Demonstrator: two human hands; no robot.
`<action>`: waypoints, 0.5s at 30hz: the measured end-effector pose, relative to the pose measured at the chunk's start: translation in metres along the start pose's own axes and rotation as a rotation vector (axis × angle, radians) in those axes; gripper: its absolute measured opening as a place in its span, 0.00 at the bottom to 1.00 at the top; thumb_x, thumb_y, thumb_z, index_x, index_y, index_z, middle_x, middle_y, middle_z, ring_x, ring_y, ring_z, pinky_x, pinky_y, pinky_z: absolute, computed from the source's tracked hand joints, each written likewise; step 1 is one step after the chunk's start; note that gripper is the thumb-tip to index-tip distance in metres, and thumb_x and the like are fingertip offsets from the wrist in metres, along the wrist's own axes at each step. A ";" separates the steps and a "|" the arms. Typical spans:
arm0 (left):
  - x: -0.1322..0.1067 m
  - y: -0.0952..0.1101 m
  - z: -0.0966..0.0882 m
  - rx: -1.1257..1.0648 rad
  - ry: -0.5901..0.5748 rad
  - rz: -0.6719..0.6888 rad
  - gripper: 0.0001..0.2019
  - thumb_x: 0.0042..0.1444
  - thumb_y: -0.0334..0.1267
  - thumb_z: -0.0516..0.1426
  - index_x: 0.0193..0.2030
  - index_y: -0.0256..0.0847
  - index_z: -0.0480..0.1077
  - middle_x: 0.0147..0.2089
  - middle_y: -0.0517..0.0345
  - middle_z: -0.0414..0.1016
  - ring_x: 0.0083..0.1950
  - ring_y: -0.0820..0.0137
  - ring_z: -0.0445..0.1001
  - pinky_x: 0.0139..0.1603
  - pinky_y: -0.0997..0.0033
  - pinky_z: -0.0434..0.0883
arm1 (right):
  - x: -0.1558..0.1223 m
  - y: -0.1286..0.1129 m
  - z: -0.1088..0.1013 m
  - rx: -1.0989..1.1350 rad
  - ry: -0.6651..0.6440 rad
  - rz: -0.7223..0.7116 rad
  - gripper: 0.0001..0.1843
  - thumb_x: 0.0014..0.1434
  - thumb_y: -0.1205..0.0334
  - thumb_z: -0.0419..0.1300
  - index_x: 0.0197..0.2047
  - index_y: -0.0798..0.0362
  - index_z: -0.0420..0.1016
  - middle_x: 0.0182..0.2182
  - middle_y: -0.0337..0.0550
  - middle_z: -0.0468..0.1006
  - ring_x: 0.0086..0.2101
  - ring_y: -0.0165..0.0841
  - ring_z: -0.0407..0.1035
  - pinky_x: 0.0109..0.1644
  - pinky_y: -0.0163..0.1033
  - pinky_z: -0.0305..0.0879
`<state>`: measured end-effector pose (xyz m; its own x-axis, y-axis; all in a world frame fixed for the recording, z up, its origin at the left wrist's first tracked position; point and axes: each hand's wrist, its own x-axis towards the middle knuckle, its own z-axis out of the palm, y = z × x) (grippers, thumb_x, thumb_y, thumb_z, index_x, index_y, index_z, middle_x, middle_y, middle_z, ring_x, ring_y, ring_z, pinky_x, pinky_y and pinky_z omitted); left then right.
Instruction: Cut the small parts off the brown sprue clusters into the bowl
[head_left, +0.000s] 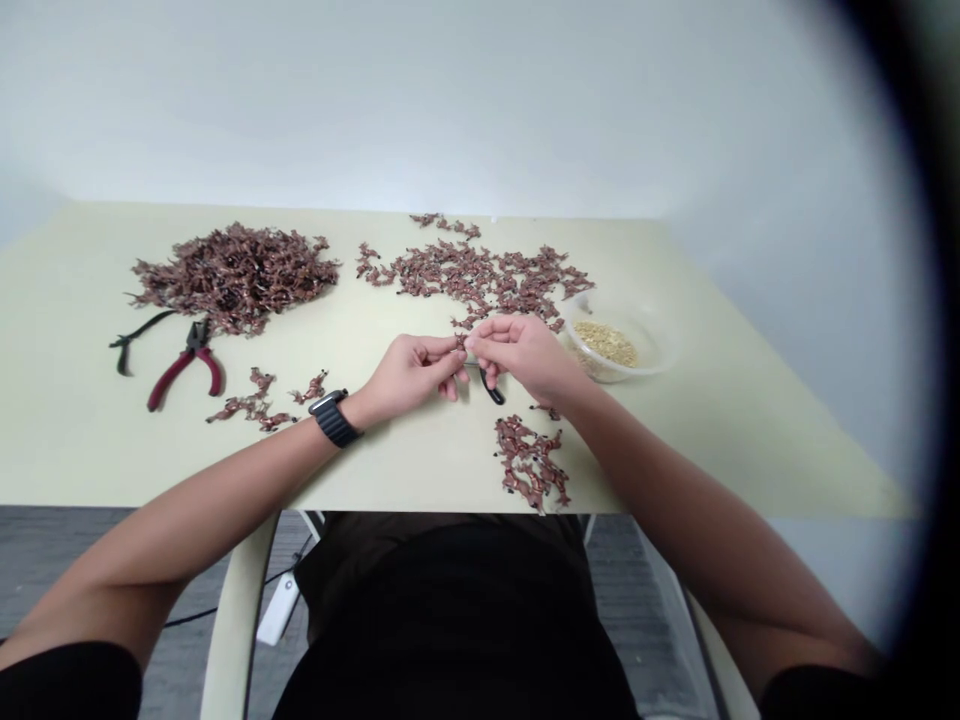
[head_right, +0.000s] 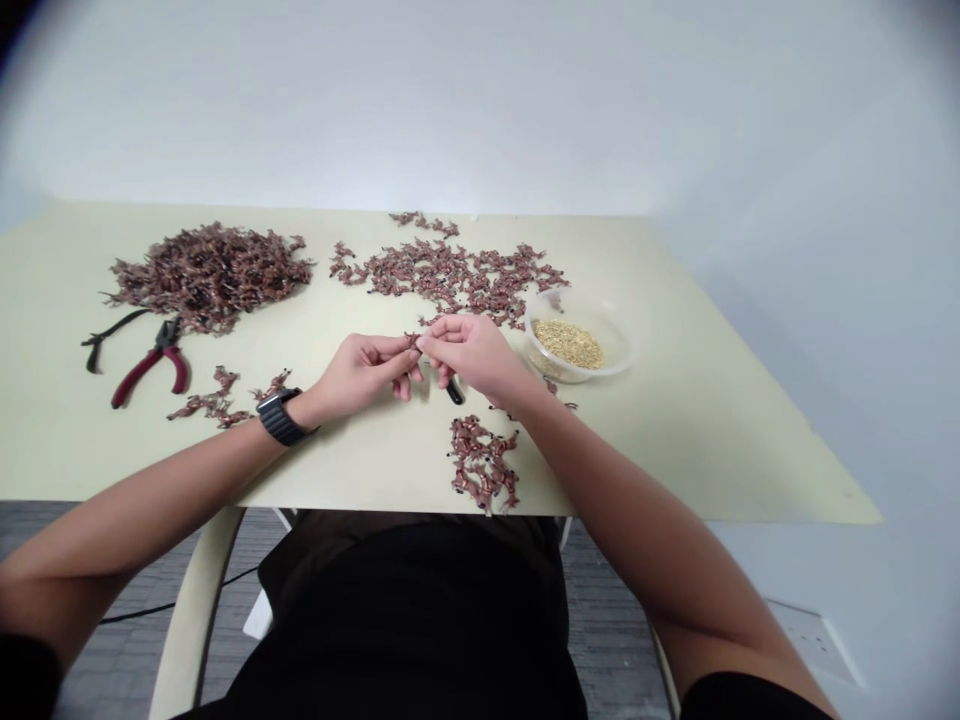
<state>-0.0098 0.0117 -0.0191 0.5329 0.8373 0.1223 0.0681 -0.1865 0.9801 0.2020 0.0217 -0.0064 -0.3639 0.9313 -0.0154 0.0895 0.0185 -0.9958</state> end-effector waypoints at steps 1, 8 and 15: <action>0.000 0.000 0.000 -0.031 -0.004 -0.016 0.17 0.70 0.47 0.60 0.49 0.34 0.81 0.38 0.49 0.83 0.29 0.74 0.79 0.32 0.76 0.76 | 0.000 -0.001 -0.001 -0.034 0.004 -0.015 0.14 0.59 0.51 0.72 0.37 0.53 0.79 0.25 0.39 0.77 0.22 0.29 0.71 0.26 0.35 0.70; -0.001 0.002 0.000 -0.239 -0.015 -0.128 0.16 0.66 0.46 0.65 0.47 0.32 0.81 0.39 0.48 0.83 0.29 0.75 0.79 0.33 0.75 0.78 | -0.005 -0.009 -0.006 -0.334 0.013 -0.209 0.10 0.64 0.53 0.66 0.42 0.51 0.77 0.28 0.39 0.78 0.23 0.30 0.72 0.29 0.37 0.68; -0.002 0.003 0.002 -0.250 -0.026 -0.143 0.16 0.65 0.47 0.65 0.44 0.32 0.81 0.39 0.47 0.84 0.28 0.75 0.78 0.34 0.75 0.78 | -0.009 -0.010 -0.005 -0.639 0.034 -0.377 0.07 0.67 0.56 0.61 0.41 0.50 0.77 0.32 0.42 0.79 0.31 0.33 0.70 0.35 0.39 0.66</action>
<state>-0.0086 0.0084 -0.0168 0.5544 0.8320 -0.0204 -0.0646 0.0675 0.9956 0.2094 0.0151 0.0039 -0.4483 0.8308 0.3300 0.4899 0.5371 -0.6867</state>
